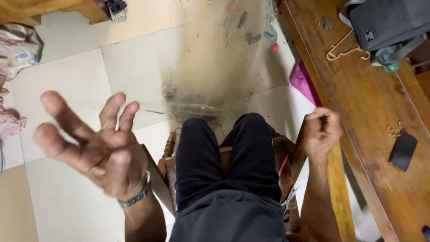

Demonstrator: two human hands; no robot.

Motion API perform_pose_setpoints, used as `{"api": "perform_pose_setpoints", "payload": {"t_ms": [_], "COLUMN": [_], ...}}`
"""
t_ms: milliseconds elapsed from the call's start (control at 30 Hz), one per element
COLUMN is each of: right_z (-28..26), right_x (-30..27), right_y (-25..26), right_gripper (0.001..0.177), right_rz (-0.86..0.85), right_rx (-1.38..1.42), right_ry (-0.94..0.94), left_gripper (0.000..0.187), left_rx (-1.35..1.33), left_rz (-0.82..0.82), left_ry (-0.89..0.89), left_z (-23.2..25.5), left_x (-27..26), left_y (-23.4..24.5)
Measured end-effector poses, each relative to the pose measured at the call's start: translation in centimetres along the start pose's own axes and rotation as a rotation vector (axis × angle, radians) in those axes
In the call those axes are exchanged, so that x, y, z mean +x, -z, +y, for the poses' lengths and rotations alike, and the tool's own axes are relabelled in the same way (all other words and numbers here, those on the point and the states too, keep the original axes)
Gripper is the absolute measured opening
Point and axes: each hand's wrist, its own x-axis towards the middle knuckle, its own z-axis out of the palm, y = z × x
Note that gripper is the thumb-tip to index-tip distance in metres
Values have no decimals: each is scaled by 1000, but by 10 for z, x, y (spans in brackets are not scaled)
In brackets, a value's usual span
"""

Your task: Repairing and organizing a fishing net while seated in a chair

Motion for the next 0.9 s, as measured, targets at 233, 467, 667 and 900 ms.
{"api": "perform_pose_setpoints", "payload": {"t_ms": [233,467,667,900], "right_z": [-13,-4,18,112], "right_x": [-40,-67,-67,-40], "right_y": [-124,-223,-246,-171], "right_gripper": [74,49,57,10], "right_rz": [-795,-533,-565,-206], "right_rx": [10,121,-23,72], "right_ry": [-228,-181,-445,-232], "left_gripper": [26,38,37,37], "left_rx": [157,-761,-395,22], "left_rz": [41,-444,-65,386], "left_ry": [-132,752,594,379], "left_z": [66,122,151,102], "left_x": [-7,10,-12,33], "left_y": [13,149,224,239]}}
